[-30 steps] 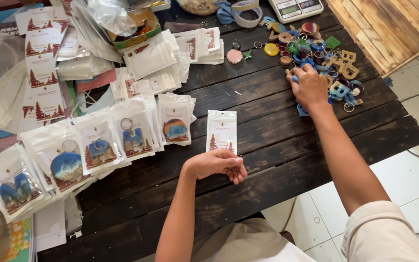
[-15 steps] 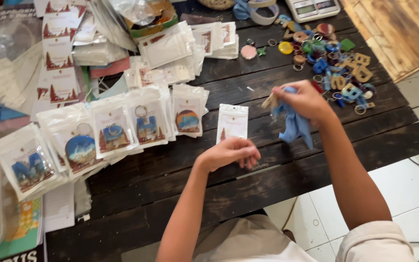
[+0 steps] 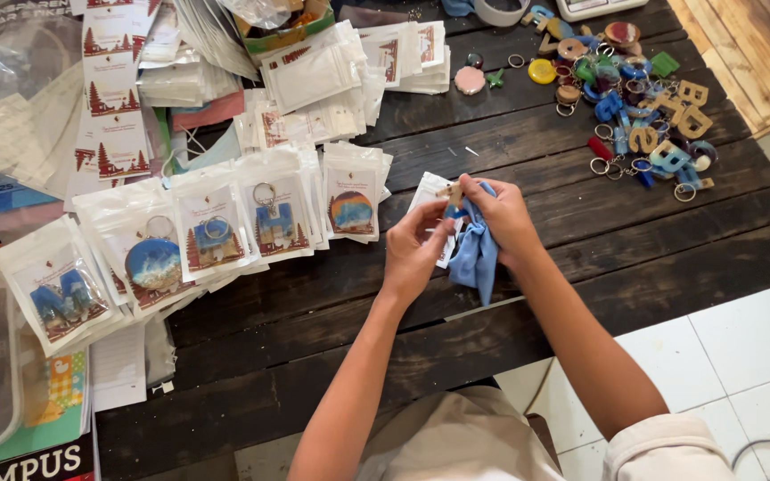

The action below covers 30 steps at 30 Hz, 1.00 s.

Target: The person wipes small keychain charms with a blue cloth, then inserts each into a small plastic bag with a printed card. The person seals the bags and places them in a growing stack on the table.

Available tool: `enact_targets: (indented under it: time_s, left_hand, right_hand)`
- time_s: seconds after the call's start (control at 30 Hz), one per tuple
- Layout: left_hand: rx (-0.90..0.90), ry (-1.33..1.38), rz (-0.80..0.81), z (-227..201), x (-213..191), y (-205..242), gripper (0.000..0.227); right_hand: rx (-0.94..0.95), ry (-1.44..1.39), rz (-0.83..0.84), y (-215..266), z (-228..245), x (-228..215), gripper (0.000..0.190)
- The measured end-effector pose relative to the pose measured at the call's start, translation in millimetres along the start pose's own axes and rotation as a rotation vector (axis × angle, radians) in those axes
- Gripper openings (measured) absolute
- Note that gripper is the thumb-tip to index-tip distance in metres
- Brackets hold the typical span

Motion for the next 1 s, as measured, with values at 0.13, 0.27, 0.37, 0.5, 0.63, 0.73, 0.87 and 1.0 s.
enact_targets:
  time_s: [0.13,0.27,0.37,0.5,0.63,0.73,0.87,1.0]
  left_hand:
    - [0.059,-0.094,-0.055,-19.5,-6.9,0.9,0.023]
    - [0.058,-0.047,-0.133,-22.3,-19.9,-1.6,0.020]
    - [0.050,0.035,-0.163,-17.8,-26.3,-2.7,0.020]
    - [0.030,0.109,-0.137,-19.7,-25.3,-0.4,0.023]
    - [0.013,0.155,-0.071,-16.0,-17.5,0.6,0.031]
    - [0.016,0.187,-0.017,-11.3,-14.0,1.3,0.039]
    - [0.038,0.204,-0.019,-3.1,-17.5,1.4,0.048]
    - [0.072,0.278,-0.124,9.0,-27.8,0.5,0.044]
  right_hand:
    - [-0.012,-0.159,0.001,25.0,18.2,3.1,0.027]
    - [-0.078,-0.052,0.080,63.2,61.2,24.8,0.027]
    - [-0.089,0.012,0.091,67.5,54.2,28.0,0.020]
    - [-0.108,-0.027,0.067,70.3,44.9,28.5,0.022]
    - [-0.171,-0.013,-0.019,73.5,44.9,24.2,0.019]
    - [-0.212,-0.014,-0.041,71.8,40.8,20.6,0.018]
    - [-0.258,-0.013,-0.057,72.0,38.7,17.7,0.017]
    - [-0.245,-0.053,-0.029,80.9,45.3,25.2,0.017]
Point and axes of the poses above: each hand's wrist, its own y-axis away from the middle knuckle, its own x-axis out of the palm, z = x × y, the point moved 10 cm from there along -y, towards the middle knuckle, and after that the axes turned 3 degrees about z, right-handed, at the moved point
